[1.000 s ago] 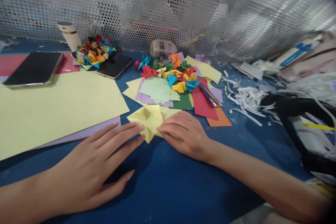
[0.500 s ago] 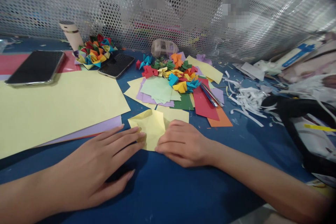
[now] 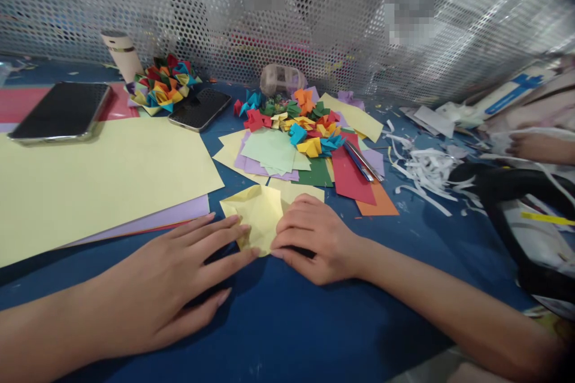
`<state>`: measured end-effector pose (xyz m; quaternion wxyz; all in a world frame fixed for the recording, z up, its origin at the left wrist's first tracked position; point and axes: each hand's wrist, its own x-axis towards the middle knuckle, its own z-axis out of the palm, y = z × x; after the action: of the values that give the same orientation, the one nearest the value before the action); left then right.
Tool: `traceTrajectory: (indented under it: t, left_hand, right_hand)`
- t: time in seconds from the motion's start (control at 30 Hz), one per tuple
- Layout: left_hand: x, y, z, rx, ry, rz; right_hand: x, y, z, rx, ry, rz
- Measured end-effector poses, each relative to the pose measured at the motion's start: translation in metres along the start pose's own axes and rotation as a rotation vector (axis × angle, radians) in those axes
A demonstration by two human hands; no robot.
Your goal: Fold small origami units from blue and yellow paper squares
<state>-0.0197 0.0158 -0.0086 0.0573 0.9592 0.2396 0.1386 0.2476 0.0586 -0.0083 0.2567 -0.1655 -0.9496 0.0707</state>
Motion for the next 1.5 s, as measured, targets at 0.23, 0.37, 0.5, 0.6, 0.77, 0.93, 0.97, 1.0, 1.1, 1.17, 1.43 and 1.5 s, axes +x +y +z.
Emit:
traceTrajectory:
  t: [0.23, 0.37, 0.5, 0.6, 0.77, 0.93, 0.97, 1.0, 1.1, 1.17, 1.43, 1.5]
  left_hand:
    - [0.004, 0.0, -0.001, 0.045, -0.033, 0.02]
    - [0.004, 0.001, -0.001, 0.07, -0.045, 0.017]
    - [0.003, 0.001, -0.002, 0.081, -0.051, 0.021]
    - [0.003, 0.001, -0.002, 0.073, -0.047, 0.018]
    - [0.004, -0.001, -0.001, 0.036, -0.033, 0.009]
    - [0.003, -0.002, 0.0, 0.074, -0.032, 0.024]
    - [0.003, -0.002, 0.0, 0.089, -0.032, 0.028]
    - [0.003, -0.002, 0.0, 0.097, -0.035, 0.03]
    - [0.003, -0.002, 0.0, 0.088, -0.032, 0.024]
    - [0.003, -0.002, 0.0, 0.069, -0.028, 0.019]
    - [0.002, -0.002, 0.0, 0.038, -0.042, 0.008]
    - [0.002, -0.002, -0.001, 0.024, -0.04, 0.006]
  right_hand:
    - [0.001, 0.003, 0.002, -0.076, -0.003, 0.015]
    - [0.002, 0.003, 0.003, -0.086, -0.035, 0.029]
    - [0.002, 0.004, 0.005, -0.049, -0.005, 0.08]
    - [0.003, 0.004, 0.006, -0.046, 0.01, 0.071]
    - [0.004, 0.0, 0.002, -0.078, -0.001, 0.053]
    - [0.003, -0.007, -0.004, -0.125, -0.024, -0.099]
    - [0.003, -0.008, -0.005, -0.133, -0.025, -0.117]
    - [0.003, -0.008, -0.005, -0.138, -0.022, -0.125]
    - [0.002, -0.007, -0.006, -0.154, 0.015, -0.127]
    - [0.001, -0.004, -0.005, -0.174, 0.049, -0.126]
    - [0.001, -0.002, -0.003, -0.194, 0.015, -0.055]
    - [0.001, -0.002, -0.003, -0.186, 0.01, -0.033]
